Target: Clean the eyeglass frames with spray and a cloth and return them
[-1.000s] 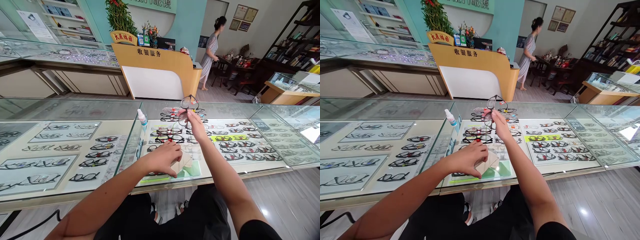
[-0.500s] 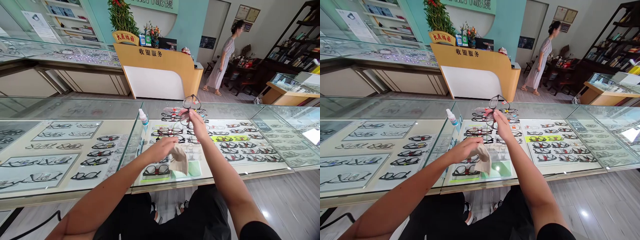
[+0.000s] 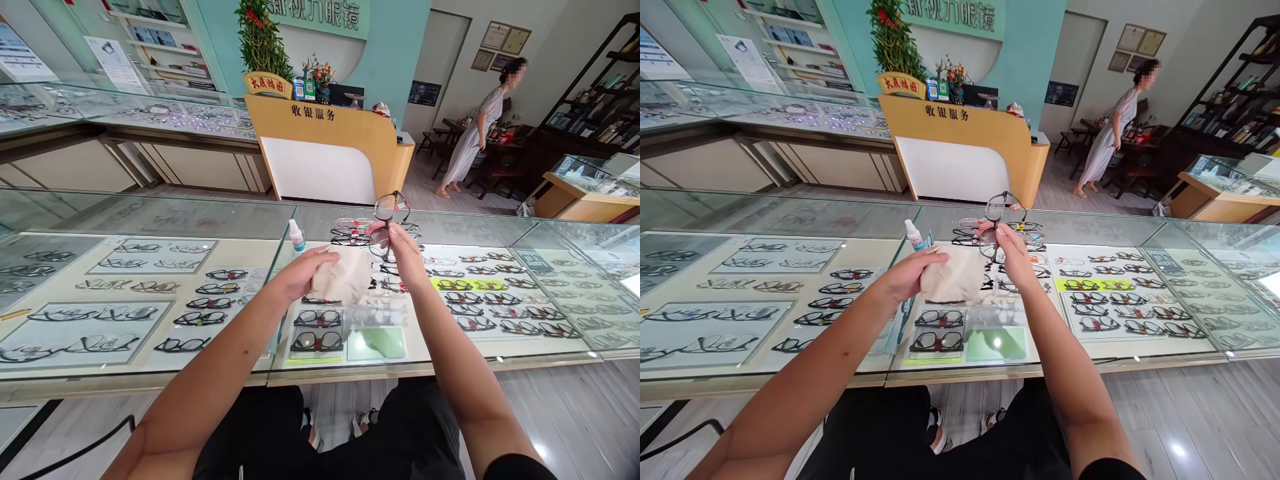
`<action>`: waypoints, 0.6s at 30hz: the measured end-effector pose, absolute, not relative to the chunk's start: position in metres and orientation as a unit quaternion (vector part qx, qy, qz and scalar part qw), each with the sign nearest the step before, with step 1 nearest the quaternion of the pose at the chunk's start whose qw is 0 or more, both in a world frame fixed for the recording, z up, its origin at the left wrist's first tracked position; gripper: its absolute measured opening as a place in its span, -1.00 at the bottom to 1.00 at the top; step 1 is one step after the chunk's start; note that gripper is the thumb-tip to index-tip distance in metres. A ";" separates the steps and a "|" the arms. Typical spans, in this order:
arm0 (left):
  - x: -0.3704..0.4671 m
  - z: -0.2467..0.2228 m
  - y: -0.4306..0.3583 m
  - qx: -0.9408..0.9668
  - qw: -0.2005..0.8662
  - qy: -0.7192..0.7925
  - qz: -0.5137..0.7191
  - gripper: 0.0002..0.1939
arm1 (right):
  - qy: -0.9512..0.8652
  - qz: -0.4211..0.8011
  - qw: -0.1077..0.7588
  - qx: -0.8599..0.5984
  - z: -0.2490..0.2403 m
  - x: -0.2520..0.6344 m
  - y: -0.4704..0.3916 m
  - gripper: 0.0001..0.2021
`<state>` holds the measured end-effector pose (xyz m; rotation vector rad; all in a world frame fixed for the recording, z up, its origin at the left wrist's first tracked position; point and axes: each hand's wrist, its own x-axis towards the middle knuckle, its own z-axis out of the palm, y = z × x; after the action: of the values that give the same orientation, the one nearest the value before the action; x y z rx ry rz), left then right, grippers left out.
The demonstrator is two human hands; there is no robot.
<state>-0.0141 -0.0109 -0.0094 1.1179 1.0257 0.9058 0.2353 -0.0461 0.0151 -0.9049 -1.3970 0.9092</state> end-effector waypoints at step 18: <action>-0.029 0.002 0.002 0.382 0.756 0.323 0.423 -0.61 | -0.617 0.417 0.573 -0.343 0.015 0.231 -0.048 -0.54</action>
<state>-0.0293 0.0024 0.0023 0.8339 0.7034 0.9217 0.2315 -0.0475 0.0152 -0.8041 -1.4451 0.9764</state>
